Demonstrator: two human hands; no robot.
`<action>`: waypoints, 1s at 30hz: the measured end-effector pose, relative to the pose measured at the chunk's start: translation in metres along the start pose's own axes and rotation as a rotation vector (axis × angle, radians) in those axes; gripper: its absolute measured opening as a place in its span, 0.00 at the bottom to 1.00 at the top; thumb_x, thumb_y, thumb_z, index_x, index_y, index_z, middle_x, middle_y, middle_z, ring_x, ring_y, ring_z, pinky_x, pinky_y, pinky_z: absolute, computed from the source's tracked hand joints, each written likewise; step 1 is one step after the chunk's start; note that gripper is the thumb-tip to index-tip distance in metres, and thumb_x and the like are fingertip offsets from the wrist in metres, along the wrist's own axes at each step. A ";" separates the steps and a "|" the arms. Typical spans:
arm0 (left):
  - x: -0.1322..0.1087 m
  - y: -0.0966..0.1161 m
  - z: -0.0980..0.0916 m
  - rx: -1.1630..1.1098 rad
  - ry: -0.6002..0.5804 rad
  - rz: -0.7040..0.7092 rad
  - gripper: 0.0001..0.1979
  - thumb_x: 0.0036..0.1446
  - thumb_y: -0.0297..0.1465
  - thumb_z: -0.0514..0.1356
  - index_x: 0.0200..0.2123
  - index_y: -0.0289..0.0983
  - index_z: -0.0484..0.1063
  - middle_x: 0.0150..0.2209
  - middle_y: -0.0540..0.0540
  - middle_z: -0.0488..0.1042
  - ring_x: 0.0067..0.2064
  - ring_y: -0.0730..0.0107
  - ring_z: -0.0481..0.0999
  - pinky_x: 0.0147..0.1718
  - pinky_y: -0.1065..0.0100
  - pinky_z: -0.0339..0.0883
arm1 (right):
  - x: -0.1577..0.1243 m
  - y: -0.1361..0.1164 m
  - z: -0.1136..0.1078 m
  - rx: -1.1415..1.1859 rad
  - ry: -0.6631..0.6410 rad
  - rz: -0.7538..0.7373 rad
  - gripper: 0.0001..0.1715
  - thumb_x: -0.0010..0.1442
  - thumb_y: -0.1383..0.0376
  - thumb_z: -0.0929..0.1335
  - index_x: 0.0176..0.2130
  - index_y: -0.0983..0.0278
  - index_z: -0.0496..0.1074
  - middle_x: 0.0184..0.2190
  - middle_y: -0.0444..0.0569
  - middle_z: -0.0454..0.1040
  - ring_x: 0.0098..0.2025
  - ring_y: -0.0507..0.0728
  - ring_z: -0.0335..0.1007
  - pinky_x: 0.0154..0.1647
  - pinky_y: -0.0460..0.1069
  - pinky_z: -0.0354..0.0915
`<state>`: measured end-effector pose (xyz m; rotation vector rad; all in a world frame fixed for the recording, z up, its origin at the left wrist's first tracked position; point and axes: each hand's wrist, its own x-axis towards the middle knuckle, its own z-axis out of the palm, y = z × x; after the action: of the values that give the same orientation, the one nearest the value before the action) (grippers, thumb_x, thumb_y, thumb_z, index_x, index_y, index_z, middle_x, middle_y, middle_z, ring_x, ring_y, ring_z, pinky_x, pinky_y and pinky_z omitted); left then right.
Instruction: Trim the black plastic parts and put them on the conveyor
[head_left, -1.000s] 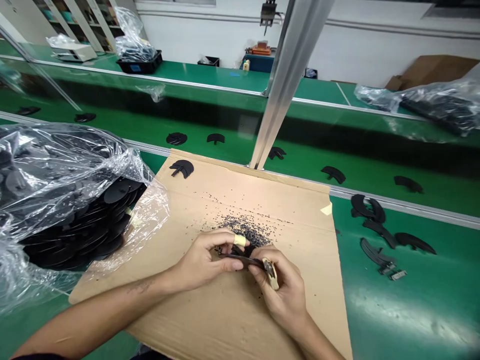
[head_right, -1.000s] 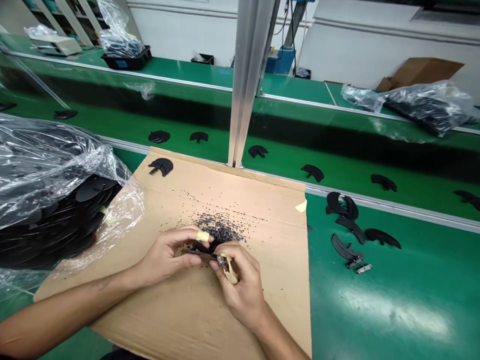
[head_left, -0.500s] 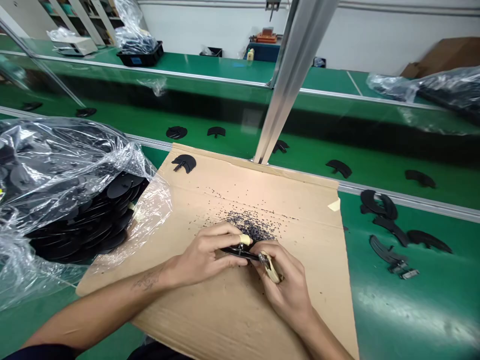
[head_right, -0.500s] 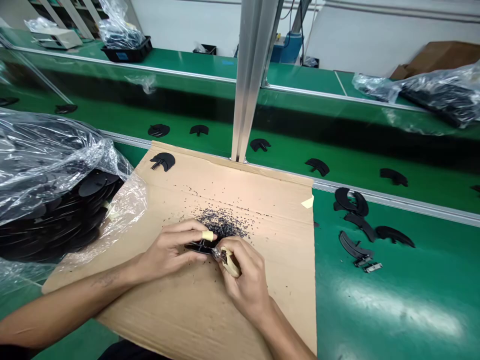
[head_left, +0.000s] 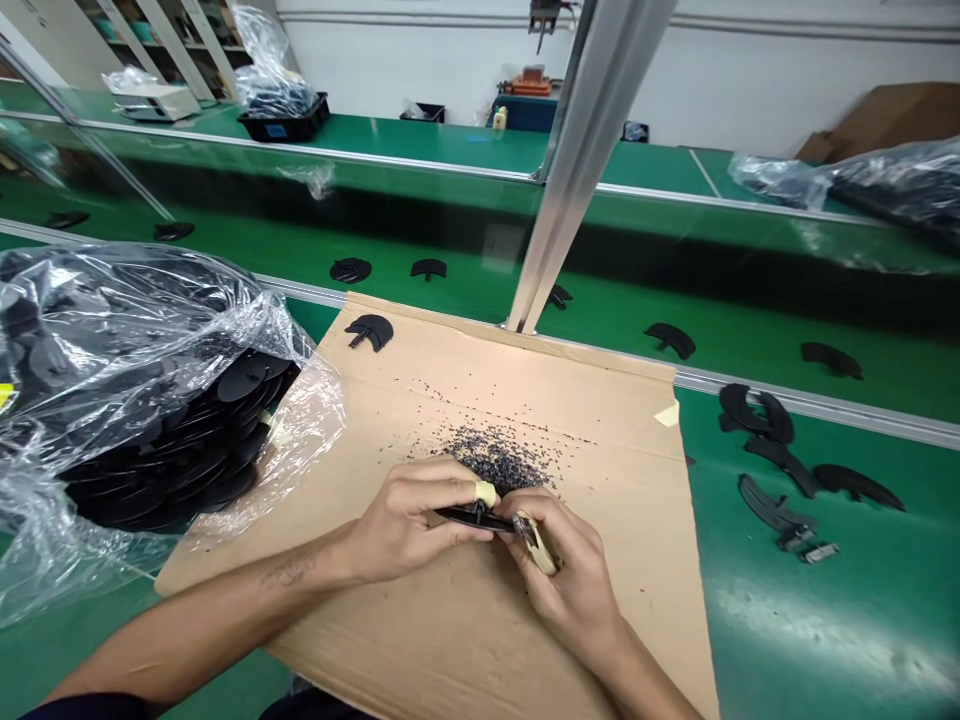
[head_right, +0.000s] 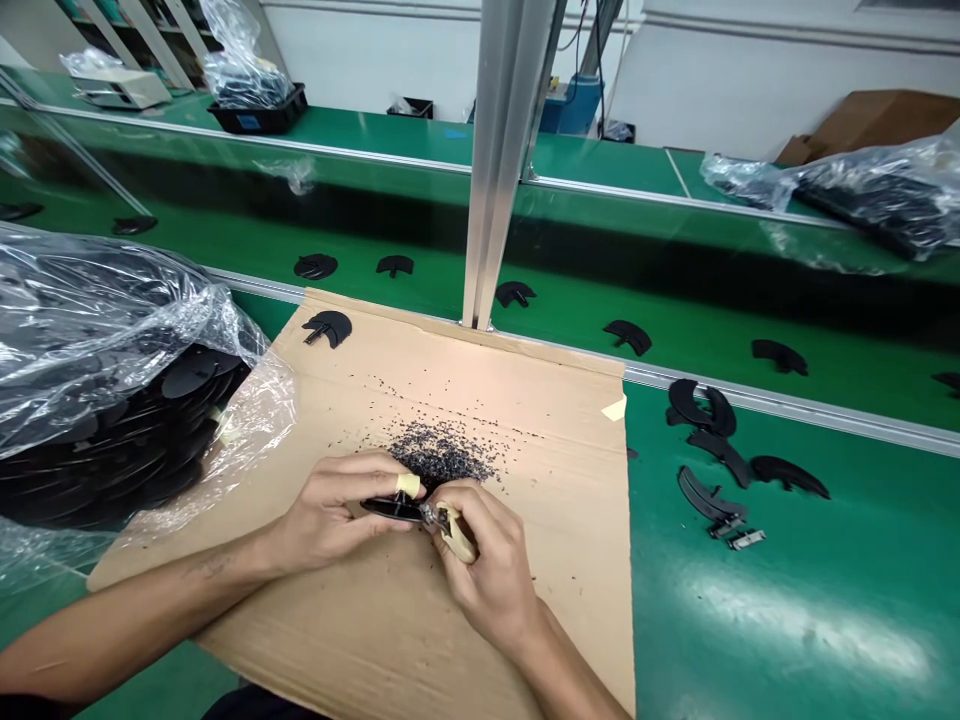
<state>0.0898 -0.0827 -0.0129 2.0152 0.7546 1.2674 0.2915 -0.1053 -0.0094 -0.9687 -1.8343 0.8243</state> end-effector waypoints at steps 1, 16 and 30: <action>0.000 0.000 0.000 -0.001 0.011 -0.003 0.14 0.60 0.29 0.66 0.50 0.36 0.76 0.37 0.42 0.81 0.37 0.67 0.79 0.34 0.66 0.75 | 0.000 -0.001 0.000 0.007 -0.004 0.001 0.09 0.63 0.74 0.66 0.40 0.61 0.70 0.35 0.48 0.76 0.35 0.55 0.74 0.35 0.48 0.69; -0.005 -0.002 -0.004 0.026 -0.020 -0.007 0.12 0.63 0.33 0.65 0.49 0.37 0.76 0.38 0.43 0.80 0.39 0.67 0.78 0.37 0.64 0.75 | 0.002 0.001 0.002 0.038 -0.030 0.004 0.06 0.63 0.72 0.68 0.40 0.60 0.71 0.35 0.47 0.76 0.35 0.54 0.74 0.35 0.48 0.69; -0.007 -0.004 -0.004 -0.180 -0.083 -0.184 0.22 0.64 0.47 0.60 0.48 0.35 0.78 0.40 0.40 0.80 0.41 0.65 0.79 0.41 0.63 0.75 | 0.005 -0.003 -0.002 0.092 0.014 0.006 0.07 0.63 0.71 0.68 0.40 0.60 0.72 0.37 0.50 0.76 0.39 0.57 0.74 0.40 0.53 0.72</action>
<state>0.0826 -0.0847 -0.0181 1.7984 0.7405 1.0990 0.2909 -0.1021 -0.0041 -0.9198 -1.7659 0.8957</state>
